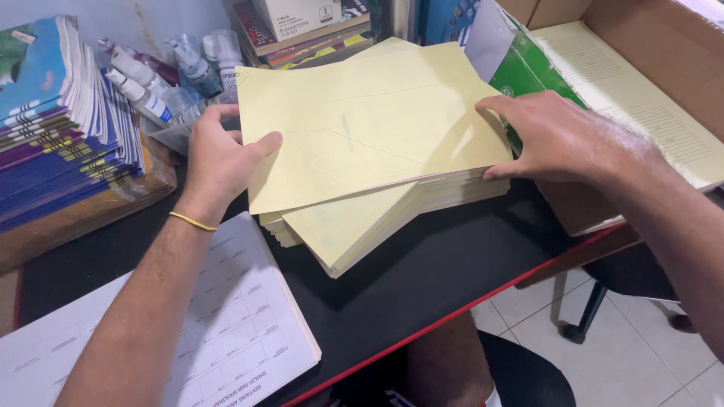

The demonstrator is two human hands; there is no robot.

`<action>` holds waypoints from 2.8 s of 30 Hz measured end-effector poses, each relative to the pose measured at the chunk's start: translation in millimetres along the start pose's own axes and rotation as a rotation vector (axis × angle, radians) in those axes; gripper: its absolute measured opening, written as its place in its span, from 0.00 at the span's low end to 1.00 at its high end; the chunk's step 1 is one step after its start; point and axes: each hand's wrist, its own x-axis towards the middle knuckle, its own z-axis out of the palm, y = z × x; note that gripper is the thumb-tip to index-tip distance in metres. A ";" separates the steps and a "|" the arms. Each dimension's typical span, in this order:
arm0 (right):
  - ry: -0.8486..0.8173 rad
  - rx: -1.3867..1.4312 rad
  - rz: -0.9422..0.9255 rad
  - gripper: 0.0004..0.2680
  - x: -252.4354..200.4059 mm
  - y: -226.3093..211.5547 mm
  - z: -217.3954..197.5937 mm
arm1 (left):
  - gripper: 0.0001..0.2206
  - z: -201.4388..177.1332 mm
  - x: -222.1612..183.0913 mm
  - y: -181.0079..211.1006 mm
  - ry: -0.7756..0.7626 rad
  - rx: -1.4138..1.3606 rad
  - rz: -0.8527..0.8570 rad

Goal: Organizing and stacking various types of paper documents on a desk

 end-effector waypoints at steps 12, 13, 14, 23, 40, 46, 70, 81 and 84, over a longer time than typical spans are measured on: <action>0.089 -0.243 -0.153 0.26 -12.9 -29.0 -1.3 | 0.25 -2.3 3.0 -1.8 0.024 0.141 0.197; 0.091 -0.241 -0.156 0.26 -11.6 -31.4 -2.5 | 0.25 -4.1 1.5 3.2 0.027 0.144 0.197; 0.074 -0.259 -0.135 0.25 -10.3 -33.6 -3.7 | 0.19 -5.5 -0.1 8.2 -0.010 0.298 0.167; 0.051 -0.224 -0.096 0.19 -5.3 -40.7 -9.6 | 0.11 7.8 6.4 -2.4 0.127 0.789 0.726; 0.085 -0.192 -0.096 0.18 -2.4 -42.3 -7.4 | 0.09 -23.9 -62.4 20.2 -0.024 0.778 0.983; 0.022 -0.168 -0.054 0.17 -4.2 -58.5 -21.0 | 0.02 -55.6 -135.3 2.8 0.108 0.953 0.989; -0.359 0.950 -0.206 0.19 -105.9 -213.1 78.9 | 0.17 -60.6 -224.2 -117.5 0.159 0.813 0.986; -0.228 1.490 -0.265 0.17 -106.4 -233.4 105.0 | 0.07 -61.6 -229.4 -117.0 0.100 -0.032 0.613; -0.204 1.382 -0.220 0.18 -101.0 -240.2 101.5 | 0.08 -62.1 -228.9 -116.8 0.153 -0.134 0.543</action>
